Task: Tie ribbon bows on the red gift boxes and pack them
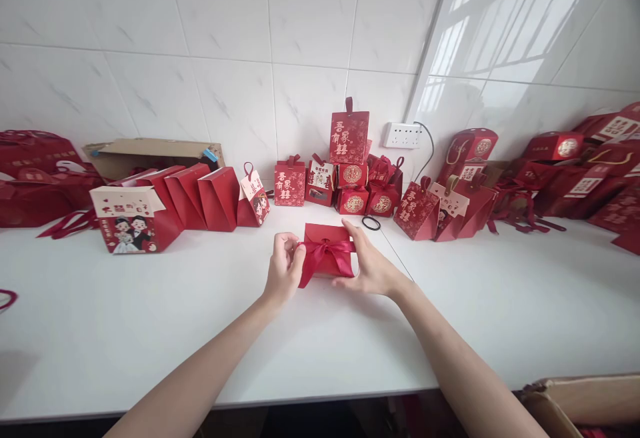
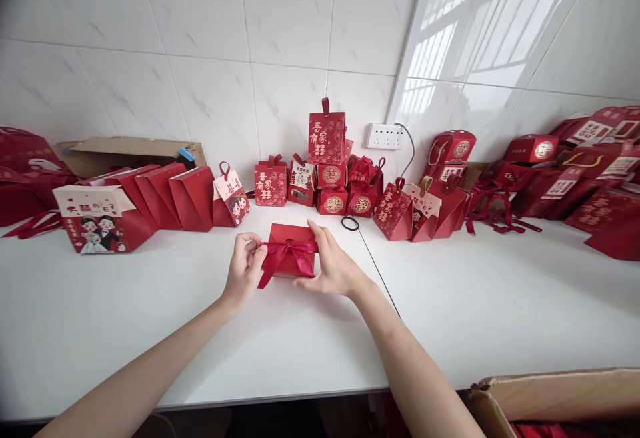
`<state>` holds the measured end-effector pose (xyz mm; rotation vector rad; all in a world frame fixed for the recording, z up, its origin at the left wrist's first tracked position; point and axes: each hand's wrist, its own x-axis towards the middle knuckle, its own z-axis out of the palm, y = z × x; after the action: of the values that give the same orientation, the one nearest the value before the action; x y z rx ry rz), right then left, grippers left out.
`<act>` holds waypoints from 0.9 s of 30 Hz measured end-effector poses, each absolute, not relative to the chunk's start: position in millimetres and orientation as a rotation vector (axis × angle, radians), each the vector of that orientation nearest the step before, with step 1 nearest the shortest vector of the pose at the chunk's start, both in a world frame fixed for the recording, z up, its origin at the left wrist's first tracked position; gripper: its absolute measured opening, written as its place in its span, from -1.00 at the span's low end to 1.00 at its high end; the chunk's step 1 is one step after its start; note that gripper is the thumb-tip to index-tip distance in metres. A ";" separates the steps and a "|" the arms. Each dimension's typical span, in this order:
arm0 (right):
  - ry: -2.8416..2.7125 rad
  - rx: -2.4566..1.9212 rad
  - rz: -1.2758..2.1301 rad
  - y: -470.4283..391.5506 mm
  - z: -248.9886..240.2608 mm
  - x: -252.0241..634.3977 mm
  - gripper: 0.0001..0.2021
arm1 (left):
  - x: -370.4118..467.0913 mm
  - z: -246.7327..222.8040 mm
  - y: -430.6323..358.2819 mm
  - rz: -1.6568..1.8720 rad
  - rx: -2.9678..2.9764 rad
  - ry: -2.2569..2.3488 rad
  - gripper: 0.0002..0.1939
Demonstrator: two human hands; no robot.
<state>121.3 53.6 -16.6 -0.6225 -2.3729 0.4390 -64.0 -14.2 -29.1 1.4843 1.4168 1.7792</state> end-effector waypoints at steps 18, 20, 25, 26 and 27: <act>-2.038 -0.290 0.145 37.5 -21.1 103.7 0.05 | -68.9 -9.8 -33.3 2.010 2.898 0.953 -0.81; -2.023 -0.256 0.122 36.2 -20.7 103.6 0.02 | -68.1 -7.5 -35.6 1.993 2.978 0.972 -0.80; -2.022 -0.252 0.088 36.1 -20.7 104.5 -0.03 | -65.1 -3.9 -40.4 1.986 3.041 0.999 -0.78; -2.025 -0.256 0.080 36.2 -20.4 104.5 -0.03 | -64.3 -3.7 -41.0 1.994 3.016 0.975 -0.78; -2.026 -0.263 0.073 36.4 -20.1 104.6 -0.03 | -63.5 -3.6 -41.2 2.021 2.956 0.956 -0.80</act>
<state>104.6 36.4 -20.1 -0.2627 -2.0259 0.0733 -63.5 -41.2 -3.6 2.9564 0.9556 2.0214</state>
